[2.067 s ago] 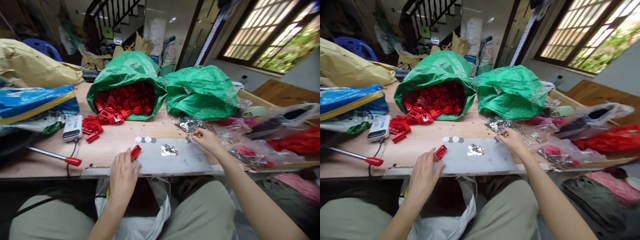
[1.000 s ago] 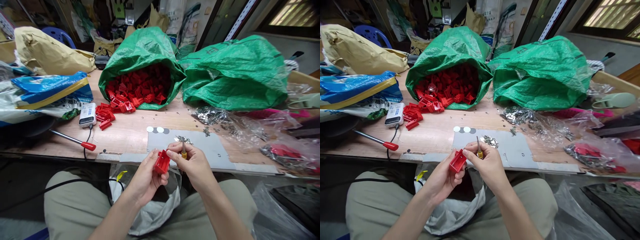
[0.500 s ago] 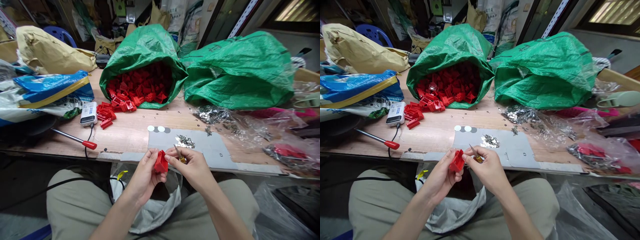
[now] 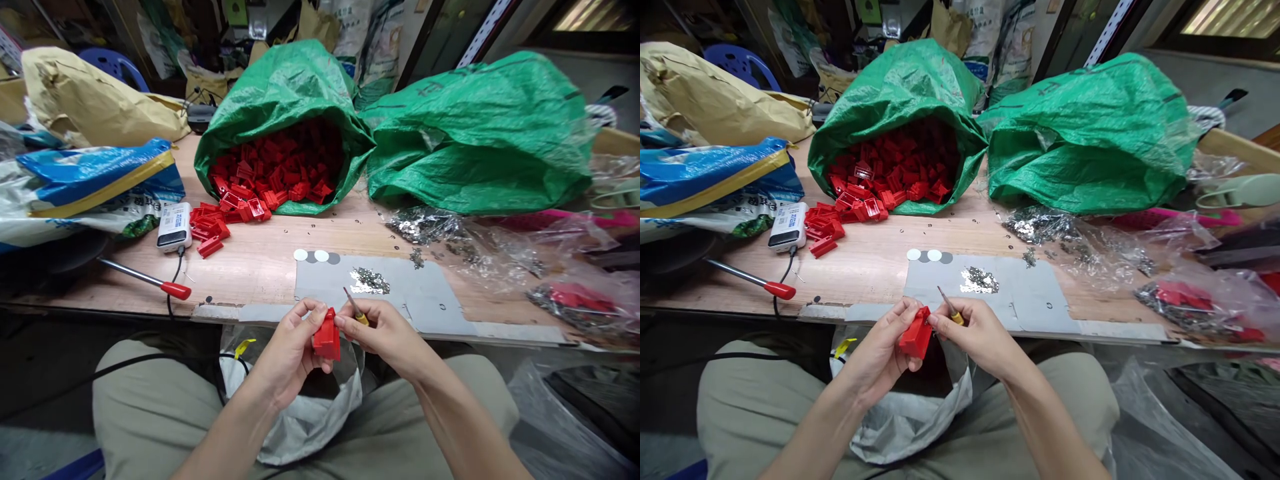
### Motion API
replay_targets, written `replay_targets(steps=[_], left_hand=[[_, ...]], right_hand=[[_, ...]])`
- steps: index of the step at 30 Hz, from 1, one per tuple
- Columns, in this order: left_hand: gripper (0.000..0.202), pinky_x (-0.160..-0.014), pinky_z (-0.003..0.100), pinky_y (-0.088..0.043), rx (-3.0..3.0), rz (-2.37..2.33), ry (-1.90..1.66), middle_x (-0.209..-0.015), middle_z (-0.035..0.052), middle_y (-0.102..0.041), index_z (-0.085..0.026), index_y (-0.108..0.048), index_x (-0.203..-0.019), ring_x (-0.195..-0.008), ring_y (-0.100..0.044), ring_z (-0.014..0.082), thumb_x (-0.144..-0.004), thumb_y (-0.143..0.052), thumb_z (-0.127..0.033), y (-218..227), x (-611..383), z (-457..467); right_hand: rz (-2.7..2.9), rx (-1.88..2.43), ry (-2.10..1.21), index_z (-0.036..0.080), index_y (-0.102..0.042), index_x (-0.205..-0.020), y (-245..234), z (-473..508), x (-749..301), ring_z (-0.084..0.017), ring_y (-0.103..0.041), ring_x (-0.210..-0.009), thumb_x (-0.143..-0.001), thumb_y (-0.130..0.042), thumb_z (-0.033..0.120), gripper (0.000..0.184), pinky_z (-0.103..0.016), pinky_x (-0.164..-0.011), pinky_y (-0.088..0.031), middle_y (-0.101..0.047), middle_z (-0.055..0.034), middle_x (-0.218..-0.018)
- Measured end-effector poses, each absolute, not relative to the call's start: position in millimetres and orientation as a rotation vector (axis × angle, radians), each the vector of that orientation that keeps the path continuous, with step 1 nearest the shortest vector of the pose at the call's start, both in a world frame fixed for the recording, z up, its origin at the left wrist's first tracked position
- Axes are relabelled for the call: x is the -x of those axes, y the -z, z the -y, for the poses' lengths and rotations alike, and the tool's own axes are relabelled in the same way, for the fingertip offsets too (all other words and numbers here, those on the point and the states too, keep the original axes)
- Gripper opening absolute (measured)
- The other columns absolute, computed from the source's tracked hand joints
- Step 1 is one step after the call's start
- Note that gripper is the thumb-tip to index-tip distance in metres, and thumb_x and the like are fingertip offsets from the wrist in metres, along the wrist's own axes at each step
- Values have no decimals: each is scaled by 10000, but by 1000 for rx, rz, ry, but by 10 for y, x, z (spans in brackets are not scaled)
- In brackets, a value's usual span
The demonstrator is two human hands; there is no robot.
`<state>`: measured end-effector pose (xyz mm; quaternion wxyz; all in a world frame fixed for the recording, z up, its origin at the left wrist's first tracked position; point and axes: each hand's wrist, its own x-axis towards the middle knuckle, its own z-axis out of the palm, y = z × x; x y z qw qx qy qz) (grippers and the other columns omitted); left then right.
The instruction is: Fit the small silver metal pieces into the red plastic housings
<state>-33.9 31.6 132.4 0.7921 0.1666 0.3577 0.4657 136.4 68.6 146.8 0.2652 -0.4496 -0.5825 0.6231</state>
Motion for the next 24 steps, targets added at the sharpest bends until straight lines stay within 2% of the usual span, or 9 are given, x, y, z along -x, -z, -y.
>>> replay_targets(steps=[3,6,8,9,11,14,16,19,24], left_hand=[[425,-409,157,-476,-447,-830,-981,-659,-45,-558,-188,-534,-968,-433,-508,56,-859,-650,-582,-1274,340,-280],[564,-565,279,-606,-800,-978,-1070,-956,60,-658,-222,-550,-1209,-627,-664,136,-881,-532,-681,-1205,377,-192],[560,-743,313,-632,-1199,-1111,-1194,-1231,102,-619,-266,-565,-1294,-917,-700,198,-838,-683,-570,-1162,410,-132],[515,-808,301,-621,-1390,-1158,-1243,-1277,93,-610,-282,-585,-1295,-1017,-682,205,-834,-738,-456,-1147,425,-111],[392,-852,262,-598,-1654,-1201,-1294,-1196,62,-670,-287,-630,-1249,-1058,-671,182,-869,-724,-259,-1131,453,-92],[319,-849,230,-584,-1830,-1175,-1315,-1059,45,-724,-246,-665,-1184,-974,-696,149,-891,-665,-119,-1138,489,-96],[364,-870,235,-582,-1942,-1106,-1325,-1088,63,-730,-221,-664,-1199,-994,-700,158,-874,-653,-56,-1149,507,-95],[523,-875,247,-588,-2059,-999,-1337,-1104,85,-739,-214,-581,-1347,-1004,-706,166,-874,-604,7,-1166,526,-62],[663,-902,282,-590,-2136,-937,-1178,-1168,85,-733,-289,-487,-1453,-1066,-701,190,-872,-581,17,-1216,536,10]], right_hand=[[1563,1256,-1604,156,-591,-699,-1448,-646,-1358,-75,-337,-517,-833,-711,481,371,-221,-458,-238,-482,33,-607],[1518,1336,-1445,164,-589,-683,-1438,-569,-1363,-83,-340,-510,-847,-678,503,387,-232,-462,-248,-492,28,-593],[1477,1376,-1359,169,-581,-669,-1434,-501,-1371,-87,-351,-513,-850,-670,507,393,-236,-470,-260,-496,27,-584],[1472,1386,-1344,169,-585,-665,-1431,-466,-1375,-89,-361,-516,-851,-669,507,394,-237,-474,-266,-498,25,-580],[1482,1392,-1393,159,-618,-679,-1418,-400,-1386,-89,-372,-507,-862,-657,512,399,-236,-474,-271,-496,24,-566],[1457,1374,-1575,143,-680,-749,-1380,-324,-1418,-82,-354,-466,-864,-656,534,409,-233,-460,-262,-451,44,-511],[1421,1370,-1662,137,-698,-794,-1355,-290,-1452,-79,-343,-447,-849,-675,544,411,-231,-453,-256,-436,54,-492],[1448,1380,-1670,141,-676,-757,-1356,-253,-1499,-84,-359,-467,-851,-675,537,407,-232,-462,-268,-474,39,-521],[1527,1360,-1553,173,-567,-674,-1414,-204,-1511,-119,-438,-612,-868,-678,483,382,-240,-563,-356,-529,7,-625]])
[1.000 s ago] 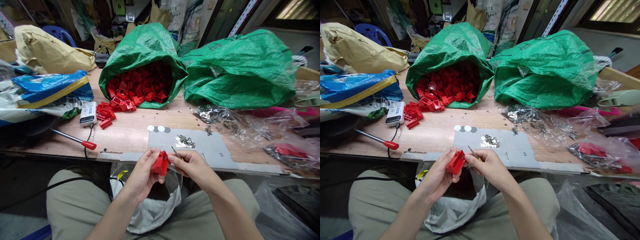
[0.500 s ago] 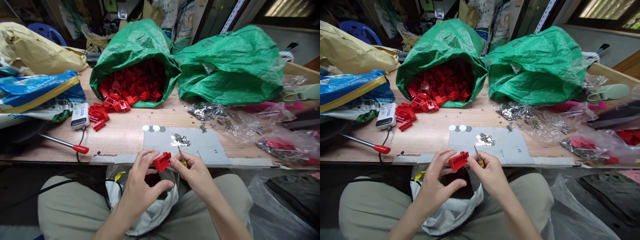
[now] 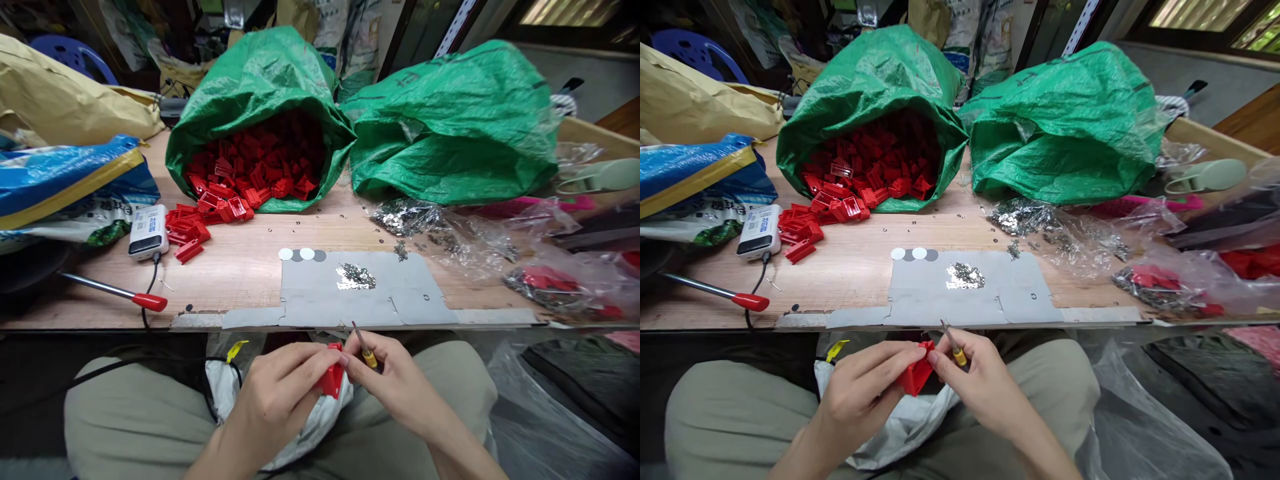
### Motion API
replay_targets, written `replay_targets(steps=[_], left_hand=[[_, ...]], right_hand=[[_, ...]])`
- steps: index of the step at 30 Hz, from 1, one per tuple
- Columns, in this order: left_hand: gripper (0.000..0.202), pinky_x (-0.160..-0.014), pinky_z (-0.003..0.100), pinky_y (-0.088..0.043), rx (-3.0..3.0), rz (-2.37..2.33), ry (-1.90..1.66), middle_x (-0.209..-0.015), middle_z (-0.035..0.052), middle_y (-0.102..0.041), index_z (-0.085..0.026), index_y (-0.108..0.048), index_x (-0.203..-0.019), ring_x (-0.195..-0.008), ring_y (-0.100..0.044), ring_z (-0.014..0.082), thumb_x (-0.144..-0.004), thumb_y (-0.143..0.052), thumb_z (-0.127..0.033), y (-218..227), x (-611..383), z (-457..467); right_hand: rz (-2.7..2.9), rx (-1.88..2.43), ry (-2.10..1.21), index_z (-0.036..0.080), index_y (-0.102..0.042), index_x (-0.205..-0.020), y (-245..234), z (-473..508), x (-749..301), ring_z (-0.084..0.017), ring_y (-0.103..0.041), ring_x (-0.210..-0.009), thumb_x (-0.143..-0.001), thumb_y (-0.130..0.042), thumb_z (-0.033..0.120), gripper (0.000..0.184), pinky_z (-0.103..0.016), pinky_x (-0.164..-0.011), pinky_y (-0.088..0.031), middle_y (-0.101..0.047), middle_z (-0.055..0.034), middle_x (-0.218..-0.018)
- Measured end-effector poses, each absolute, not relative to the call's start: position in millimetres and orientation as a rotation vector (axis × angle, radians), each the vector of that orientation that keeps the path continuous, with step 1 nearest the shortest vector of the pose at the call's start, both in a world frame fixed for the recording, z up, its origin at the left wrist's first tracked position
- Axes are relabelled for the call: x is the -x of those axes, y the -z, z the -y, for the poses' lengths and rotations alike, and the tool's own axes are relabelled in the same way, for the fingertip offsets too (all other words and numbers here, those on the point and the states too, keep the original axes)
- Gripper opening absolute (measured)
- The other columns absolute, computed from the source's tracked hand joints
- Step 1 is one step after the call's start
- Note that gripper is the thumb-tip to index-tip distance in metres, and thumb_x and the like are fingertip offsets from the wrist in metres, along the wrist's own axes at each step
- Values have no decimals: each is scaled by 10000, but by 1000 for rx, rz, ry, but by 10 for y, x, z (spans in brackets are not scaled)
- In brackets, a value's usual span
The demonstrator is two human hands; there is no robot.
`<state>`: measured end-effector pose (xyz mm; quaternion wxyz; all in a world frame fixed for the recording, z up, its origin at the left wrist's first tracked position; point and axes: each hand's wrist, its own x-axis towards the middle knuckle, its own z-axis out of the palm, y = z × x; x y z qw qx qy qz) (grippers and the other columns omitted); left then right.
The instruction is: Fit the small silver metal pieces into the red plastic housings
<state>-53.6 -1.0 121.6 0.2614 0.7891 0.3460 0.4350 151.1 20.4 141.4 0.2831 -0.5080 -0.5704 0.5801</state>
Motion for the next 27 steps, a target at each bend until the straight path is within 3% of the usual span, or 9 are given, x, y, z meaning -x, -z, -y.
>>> replay_targets(steps=[7,11,14,17,19,22,24,27], left_hand=[[668,-912,326,-593,-2032,-982,-1245,-1163,71,-748,-332,-542,-1426,-1060,-717,224,-859,-579,18,-1229,503,22],[635,-877,315,-596,-1931,-918,-1262,-1096,60,-768,-332,-604,-1369,-1017,-729,224,-840,-600,20,-1251,488,69],[546,-826,290,-593,-1839,-911,-1244,-1058,56,-773,-310,-657,-1298,-947,-737,207,-842,-632,-11,-1291,498,90],[376,-812,267,-579,-1752,-972,-1176,-1024,53,-774,-266,-712,-1184,-900,-732,192,-853,-684,-91,-1303,523,36],[277,-833,269,-571,-1676,-1081,-1158,-1033,54,-768,-247,-727,-1131,-918,-726,195,-870,-694,-160,-1266,544,-54],[239,-885,301,-558,-1574,-1271,-1232,-1116,64,-740,-242,-713,-1135,-1015,-702,220,-902,-663,-231,-1144,573,-240],[261,-928,329,-531,-1663,-1303,-1239,-1135,67,-723,-245,-691,-1163,-1066,-671,229,-911,-635,-208,-1053,587,-359],[299,-942,349,-508,-1798,-1279,-1201,-1132,75,-696,-240,-652,-1198,-1080,-644,222,-923,-577,-149,-951,597,-479]], right_hand=[[1190,1324,-1865,148,-653,-822,-1381,-193,-1490,-49,-280,-453,-808,-726,564,423,-207,-416,-182,-495,36,-589],[923,1284,-2079,146,-651,-894,-1367,-152,-1487,-11,-193,-421,-725,-825,510,437,-184,-397,-79,-507,51,-570],[735,1215,-2229,161,-609,-844,-1348,-101,-1451,4,-110,-420,-645,-874,507,480,-177,-396,-17,-445,82,-551],[809,1210,-2224,163,-612,-855,-1325,-127,-1429,-7,-99,-431,-642,-829,616,545,-175,-393,-44,-407,87,-559],[1124,1319,-1976,158,-653,-899,-1318,-244,-1467,-36,-207,-432,-717,-749,659,542,-189,-396,-152,-454,56,-575],[1740,1513,-1059,162,-717,-975,-1311,-564,-1621,-132,-480,-582,-881,-642,512,370,-250,-538,-369,-565,-16,-675],[2067,1523,-501,180,-735,-986,-1299,-811,-1745,-173,-572,-699,-953,-547,362,263,-277,-626,-406,-640,-62,-804],[2506,1455,-119,207,-743,-963,-1283,-1110,-1865,-167,-615,-696,-961,-496,238,249,-270,-577,-363,-684,-69,-900]])
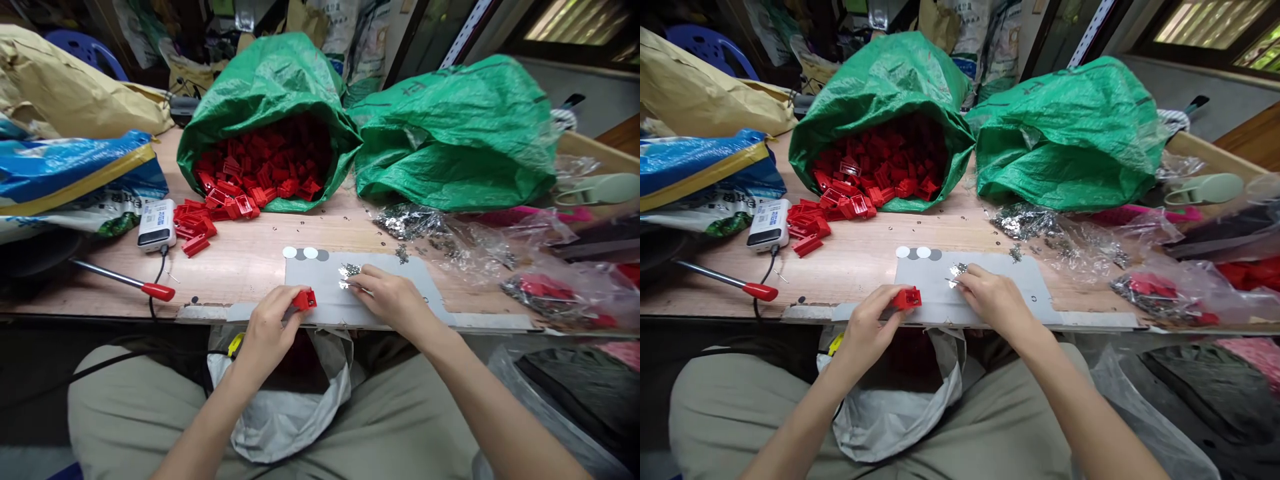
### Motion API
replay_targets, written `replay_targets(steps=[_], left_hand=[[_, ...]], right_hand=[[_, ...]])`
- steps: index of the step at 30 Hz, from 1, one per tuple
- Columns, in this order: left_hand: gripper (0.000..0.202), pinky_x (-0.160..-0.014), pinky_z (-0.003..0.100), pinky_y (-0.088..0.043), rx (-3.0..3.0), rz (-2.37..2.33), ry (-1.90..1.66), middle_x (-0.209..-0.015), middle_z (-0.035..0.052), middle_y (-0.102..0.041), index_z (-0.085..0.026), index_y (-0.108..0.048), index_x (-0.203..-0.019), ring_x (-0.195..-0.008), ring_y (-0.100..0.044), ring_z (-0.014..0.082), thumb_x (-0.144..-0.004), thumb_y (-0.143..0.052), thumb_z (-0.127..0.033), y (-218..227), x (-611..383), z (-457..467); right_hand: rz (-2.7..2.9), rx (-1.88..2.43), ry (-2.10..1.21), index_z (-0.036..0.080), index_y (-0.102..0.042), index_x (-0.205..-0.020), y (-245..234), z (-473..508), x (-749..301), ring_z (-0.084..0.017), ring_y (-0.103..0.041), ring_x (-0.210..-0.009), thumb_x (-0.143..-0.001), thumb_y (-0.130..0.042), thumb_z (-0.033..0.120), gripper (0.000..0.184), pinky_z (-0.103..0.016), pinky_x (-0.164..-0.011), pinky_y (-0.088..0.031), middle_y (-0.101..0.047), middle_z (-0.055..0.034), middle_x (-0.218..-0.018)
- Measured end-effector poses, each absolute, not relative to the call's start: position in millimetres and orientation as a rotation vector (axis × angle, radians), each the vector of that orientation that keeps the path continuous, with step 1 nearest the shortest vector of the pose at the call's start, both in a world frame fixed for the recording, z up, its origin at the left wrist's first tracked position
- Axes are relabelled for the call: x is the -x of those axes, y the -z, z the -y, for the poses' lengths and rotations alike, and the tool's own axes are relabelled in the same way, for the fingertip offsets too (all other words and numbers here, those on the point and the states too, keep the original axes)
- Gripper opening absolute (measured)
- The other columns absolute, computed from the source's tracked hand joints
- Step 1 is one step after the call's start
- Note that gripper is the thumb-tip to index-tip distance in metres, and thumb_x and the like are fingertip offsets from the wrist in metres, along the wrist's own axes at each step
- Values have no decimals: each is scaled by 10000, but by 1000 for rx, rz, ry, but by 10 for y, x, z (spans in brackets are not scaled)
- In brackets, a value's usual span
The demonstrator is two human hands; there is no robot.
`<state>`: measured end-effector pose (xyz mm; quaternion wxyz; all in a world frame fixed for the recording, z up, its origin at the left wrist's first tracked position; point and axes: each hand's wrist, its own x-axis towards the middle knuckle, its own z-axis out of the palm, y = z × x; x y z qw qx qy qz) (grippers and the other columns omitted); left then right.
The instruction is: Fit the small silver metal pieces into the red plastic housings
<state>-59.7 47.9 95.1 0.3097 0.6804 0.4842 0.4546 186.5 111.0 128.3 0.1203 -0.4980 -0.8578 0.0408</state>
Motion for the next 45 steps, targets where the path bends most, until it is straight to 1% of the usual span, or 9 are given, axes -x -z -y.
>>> replay_targets(steps=[9,13,17,20,35,38,41,43,45], left_hand=[[290,-943,376,-506,-1792,-1287,-1137,-1139,77,-724,-234,-647,-1187,-1059,-663,230,-916,-581,-155,-869,624,-531],[290,-929,360,-513,-1688,-1306,-1185,-1131,65,-739,-243,-665,-1174,-1038,-684,230,-897,-617,-174,-874,619,-519],[306,-929,350,-519,-1690,-1291,-1187,-1127,59,-743,-242,-673,-1161,-1042,-688,223,-883,-602,-135,-874,619,-519],[295,-924,355,-522,-1710,-1307,-1188,-1120,62,-745,-238,-676,-1148,-1035,-690,225,-878,-606,-142,-869,622,-524],[356,-921,358,-528,-1840,-1304,-1187,-1134,72,-743,-223,-656,-1169,-1047,-692,221,-862,-571,-64,-806,625,-516],[334,-930,358,-523,-1836,-1306,-1172,-1143,71,-737,-220,-645,-1168,-1060,-685,224,-871,-590,-80,-808,625,-523],[308,-927,363,-522,-1839,-1332,-1160,-1149,76,-730,-209,-624,-1181,-1063,-679,228,-895,-587,-100,-803,622,-527],[293,-912,363,-528,-1861,-1334,-1166,-1144,78,-729,-206,-613,-1187,-1048,-682,228,-912,-579,-111,-796,623,-528],[289,-901,355,-535,-1882,-1320,-1182,-1136,74,-730,-208,-608,-1190,-1034,-688,220,-919,-580,-111,-790,628,-528]], right_hand=[[2987,1245,-41,196,-721,-817,-1457,-1402,-1787,-135,-576,-614,-898,-525,175,213,-281,-535,-254,-700,-57,-843],[2642,1355,-301,166,-703,-755,-1446,-1292,-1623,-149,-566,-624,-826,-552,177,167,-266,-565,-326,-683,-60,-765],[2048,1591,-851,158,-737,-738,-1342,-1124,-1372,-144,-514,-569,-809,-593,368,264,-247,-534,-359,-612,-11,-601],[1910,1683,-1054,149,-745,-710,-1285,-1067,-1233,-130,-458,-526,-765,-612,432,318,-244,-501,-328,-570,3,-552],[1874,1756,-1185,160,-667,-659,-1259,-1081,-1135,-114,-403,-500,-764,-628,408,272,-237,-473,-284,-501,19,-531],[1889,1642,-1341,152,-677,-712,-1254,-1114,-1192,-94,-368,-487,-783,-651,429,287,-239,-473,-270,-507,28,-575],[1851,1508,-1501,159,-694,-947,-1282,-1127,-1292,-78,-349,-474,-825,-659,472,338,-232,-463,-273,-517,40,-649],[1774,1470,-1557,174,-636,-1095,-1318,-1115,-1365,-76,-320,-468,-863,-635,516,414,-223,-448,-263,-460,63,-636],[1705,1456,-1616,177,-589,-1103,-1356,-1089,-1430,-77,-288,-467,-890,-603,555,433,-213,-431,-241,-380,85,-604]])
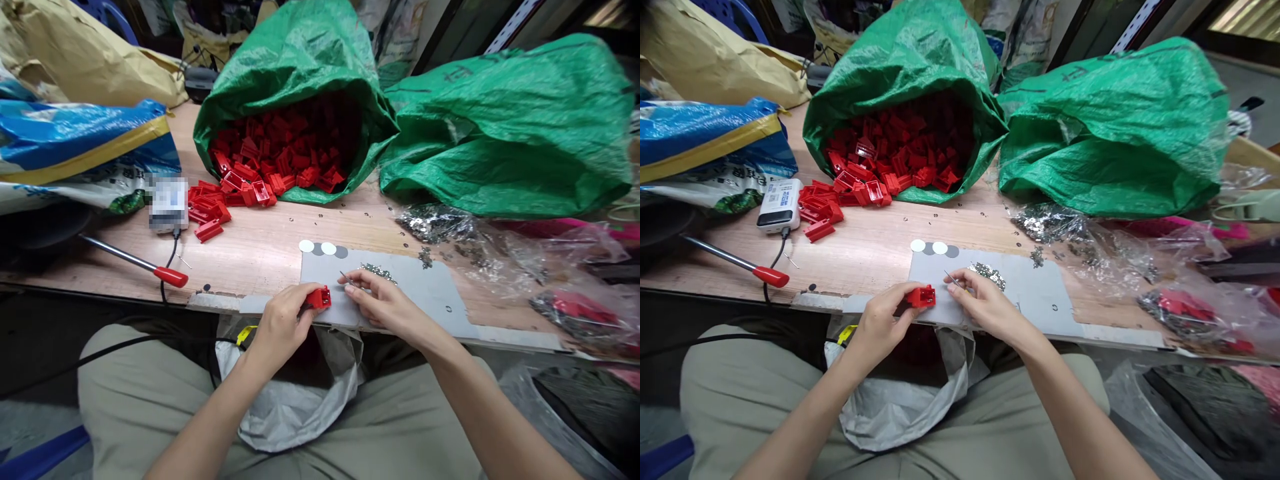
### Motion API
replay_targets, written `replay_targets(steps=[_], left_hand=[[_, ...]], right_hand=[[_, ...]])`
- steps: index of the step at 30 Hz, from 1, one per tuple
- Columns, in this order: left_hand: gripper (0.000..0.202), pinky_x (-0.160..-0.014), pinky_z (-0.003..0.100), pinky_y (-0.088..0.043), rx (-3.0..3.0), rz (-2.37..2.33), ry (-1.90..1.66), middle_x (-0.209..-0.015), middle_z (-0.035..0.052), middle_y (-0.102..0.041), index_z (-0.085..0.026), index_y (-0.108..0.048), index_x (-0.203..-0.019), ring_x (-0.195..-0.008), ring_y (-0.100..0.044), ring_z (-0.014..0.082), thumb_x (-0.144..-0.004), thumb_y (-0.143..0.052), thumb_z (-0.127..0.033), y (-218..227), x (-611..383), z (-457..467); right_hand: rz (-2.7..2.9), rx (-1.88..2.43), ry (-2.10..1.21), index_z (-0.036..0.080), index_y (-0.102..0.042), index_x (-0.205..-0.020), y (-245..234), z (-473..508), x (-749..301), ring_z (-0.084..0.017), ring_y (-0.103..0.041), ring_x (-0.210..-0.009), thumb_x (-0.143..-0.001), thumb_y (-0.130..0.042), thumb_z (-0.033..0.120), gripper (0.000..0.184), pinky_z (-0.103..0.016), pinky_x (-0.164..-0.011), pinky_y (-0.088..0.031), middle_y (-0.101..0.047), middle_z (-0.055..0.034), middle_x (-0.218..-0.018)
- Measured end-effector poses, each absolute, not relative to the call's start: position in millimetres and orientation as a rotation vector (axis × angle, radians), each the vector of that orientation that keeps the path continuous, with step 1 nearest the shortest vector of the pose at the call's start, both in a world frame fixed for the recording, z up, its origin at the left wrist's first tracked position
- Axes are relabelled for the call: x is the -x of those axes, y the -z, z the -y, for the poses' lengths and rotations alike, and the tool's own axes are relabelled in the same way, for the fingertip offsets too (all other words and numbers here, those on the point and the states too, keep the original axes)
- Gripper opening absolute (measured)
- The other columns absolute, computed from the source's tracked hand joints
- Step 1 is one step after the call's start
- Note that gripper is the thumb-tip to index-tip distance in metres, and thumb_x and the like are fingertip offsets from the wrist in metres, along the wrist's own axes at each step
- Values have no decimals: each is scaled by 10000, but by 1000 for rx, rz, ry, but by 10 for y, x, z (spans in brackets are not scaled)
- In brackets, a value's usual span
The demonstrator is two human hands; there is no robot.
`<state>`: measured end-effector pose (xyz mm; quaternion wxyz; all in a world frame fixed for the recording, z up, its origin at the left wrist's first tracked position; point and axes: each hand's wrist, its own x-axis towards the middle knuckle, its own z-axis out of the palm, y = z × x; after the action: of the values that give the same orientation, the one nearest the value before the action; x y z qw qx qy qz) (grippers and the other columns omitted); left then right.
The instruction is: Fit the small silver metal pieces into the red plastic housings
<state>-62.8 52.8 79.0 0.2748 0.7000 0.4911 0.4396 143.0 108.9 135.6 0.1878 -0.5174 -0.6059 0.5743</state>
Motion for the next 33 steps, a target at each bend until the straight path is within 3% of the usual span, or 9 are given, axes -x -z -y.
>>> replay_targets(steps=[3,7,15,19,23,33], left_hand=[[298,-896,343,-542,-1895,-1313,-1199,-1132,64,-733,-214,-605,-1191,-1026,-692,208,-915,-599,-102,-786,637,-528],[273,-890,342,-555,-1929,-1308,-1231,-1130,71,-736,-207,-605,-1187,-1026,-698,208,-925,-609,-128,-779,642,-535],[311,-904,328,-552,-2041,-1251,-1228,-1164,75,-731,-213,-583,-1272,-1043,-692,192,-964,-588,-170,-809,645,-547],[286,-891,331,-546,-2060,-1249,-1197,-1148,79,-733,-210,-590,-1261,-1037,-689,196,-977,-570,-182,-842,639,-566],[286,-895,338,-541,-2068,-1247,-1175,-1147,81,-732,-211,-586,-1265,-1043,-687,200,-983,-558,-180,-854,635,-576],[300,-884,325,-536,-2073,-1220,-1170,-1147,77,-732,-209,-577,-1267,-1040,-684,193,-975,-557,-142,-856,653,-575]], right_hand=[[1710,1415,-1715,182,-572,-1053,-1396,-1051,-1503,-79,-284,-483,-917,-575,570,411,-202,-423,-234,-331,89,-596],[1828,1374,-1706,184,-611,-1101,-1397,-1048,-1566,-86,-328,-497,-937,-559,555,409,-203,-428,-258,-372,69,-612],[2083,1295,-1657,182,-757,-1161,-1301,-1178,-1632,-104,-450,-526,-948,-564,462,400,-220,-468,-337,-617,1,-676],[2199,1262,-1544,212,-778,-1155,-1297,-1197,-1640,-170,-636,-726,-951,-572,412,352,-238,-607,-455,-777,-35,-943],[2255,1250,-1454,213,-772,-1176,-1312,-1190,-1631,-224,-705,-863,-953,-570,386,348,-261,-709,-506,-789,-41,-1058],[2358,1248,-1348,205,-798,-1102,-1417,-1186,-1553,-223,-720,-818,-952,-545,334,321,-253,-671,-524,-799,-31,-1016]])
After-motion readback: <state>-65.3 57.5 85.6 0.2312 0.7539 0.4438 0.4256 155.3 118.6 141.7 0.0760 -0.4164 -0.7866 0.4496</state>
